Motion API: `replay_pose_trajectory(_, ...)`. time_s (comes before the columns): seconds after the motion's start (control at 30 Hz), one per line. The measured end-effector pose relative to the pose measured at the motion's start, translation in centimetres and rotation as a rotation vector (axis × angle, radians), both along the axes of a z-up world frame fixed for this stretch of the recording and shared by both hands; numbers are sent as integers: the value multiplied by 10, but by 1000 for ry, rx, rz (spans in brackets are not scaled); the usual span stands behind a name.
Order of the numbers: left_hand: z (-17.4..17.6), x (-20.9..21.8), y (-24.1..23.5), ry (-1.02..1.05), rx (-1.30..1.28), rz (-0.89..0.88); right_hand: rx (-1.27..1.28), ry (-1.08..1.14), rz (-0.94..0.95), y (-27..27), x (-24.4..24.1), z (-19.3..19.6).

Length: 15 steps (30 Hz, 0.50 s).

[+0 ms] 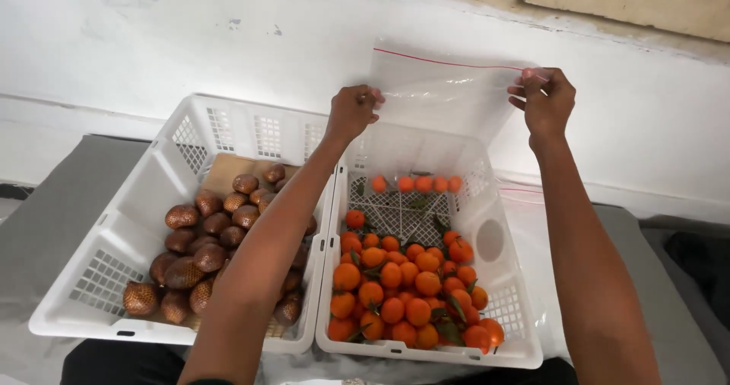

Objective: The person places small orange fruits from a white crate into a clear plastic bag. They then seal the bag and set it aside.

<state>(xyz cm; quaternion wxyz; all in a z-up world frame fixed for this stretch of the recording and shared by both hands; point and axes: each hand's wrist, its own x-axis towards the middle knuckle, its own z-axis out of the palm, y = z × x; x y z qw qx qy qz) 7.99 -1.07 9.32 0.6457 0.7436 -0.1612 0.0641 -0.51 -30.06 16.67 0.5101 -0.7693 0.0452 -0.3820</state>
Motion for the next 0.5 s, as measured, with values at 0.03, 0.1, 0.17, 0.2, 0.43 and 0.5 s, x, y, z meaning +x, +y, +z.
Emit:
replay_pose_trajectory(0.03,-16,10,-2,5,0,-1,0,5,-1,-2,3,-12)
replay_pose_trajectory(0.1,-40,34,-9,60,76,6,3,81,-40,-8,13,-28)
replay_pose_trajectory(0.17,-37,25,-9,65,56,12,4,60,-52,-4,9,-32)
replay_pose_trajectory(0.2,-32,23,-8,61,46,14,14,30,-68,-1,8,-33)
replay_pose_trajectory(0.43,18,-21,9,19,4,-66,36,-33,-2,15,-11,-3)
replay_pose_trajectory(0.5,11,-13,12,-34,8,-41,-13,-33,29,12,-7,-6)
